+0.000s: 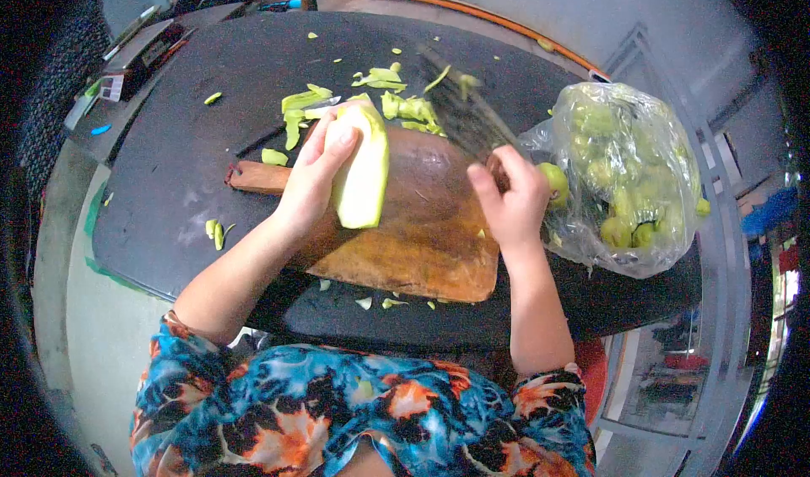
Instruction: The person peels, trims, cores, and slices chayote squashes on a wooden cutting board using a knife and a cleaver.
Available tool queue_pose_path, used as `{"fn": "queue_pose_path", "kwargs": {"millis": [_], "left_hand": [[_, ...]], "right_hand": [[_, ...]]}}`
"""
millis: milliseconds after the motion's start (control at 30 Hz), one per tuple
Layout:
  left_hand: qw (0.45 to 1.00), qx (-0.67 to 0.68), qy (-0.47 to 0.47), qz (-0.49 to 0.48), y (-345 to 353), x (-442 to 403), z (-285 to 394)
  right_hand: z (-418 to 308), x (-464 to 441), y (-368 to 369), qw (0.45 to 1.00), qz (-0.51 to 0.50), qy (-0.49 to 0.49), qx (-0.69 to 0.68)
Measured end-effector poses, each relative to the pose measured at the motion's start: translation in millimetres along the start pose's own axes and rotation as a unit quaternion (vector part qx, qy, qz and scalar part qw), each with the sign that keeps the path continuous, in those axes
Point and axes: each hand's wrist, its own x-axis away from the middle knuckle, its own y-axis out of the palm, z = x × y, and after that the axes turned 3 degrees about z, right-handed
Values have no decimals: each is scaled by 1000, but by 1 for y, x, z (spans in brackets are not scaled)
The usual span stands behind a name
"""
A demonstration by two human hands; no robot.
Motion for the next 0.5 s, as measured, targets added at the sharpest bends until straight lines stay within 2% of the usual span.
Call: {"fn": "queue_pose_path", "kwargs": {"millis": [67, 100, 133, 200, 267, 333, 500], "left_hand": [[1000, 14, -16, 3, 2, 4, 7], [999, 21, -24, 3, 3, 5, 9], [999, 28, 13, -33, -8, -3, -5], [1000, 20, -18, -3, -8, -6, -10], [994, 98, -37, -15, -4, -5, -11], [997, 51, -51, -19, -6, -3, -9], [995, 39, -90, 8, -2, 1, -11]], "right_hand": [[-21, 3, -1, 996, -15, -89, -24], [-31, 5, -3, 991, -54, -117, -23], [-39, 7, -4, 985, -92, -145, -20], [-49, 11, 2, 969, -116, -218, -12], [-58, 16, 5, 957, -141, -255, 0], [-62, 21, 8, 947, -141, -289, 4], [-67, 22, 12, 941, -140, -307, -4]]}}
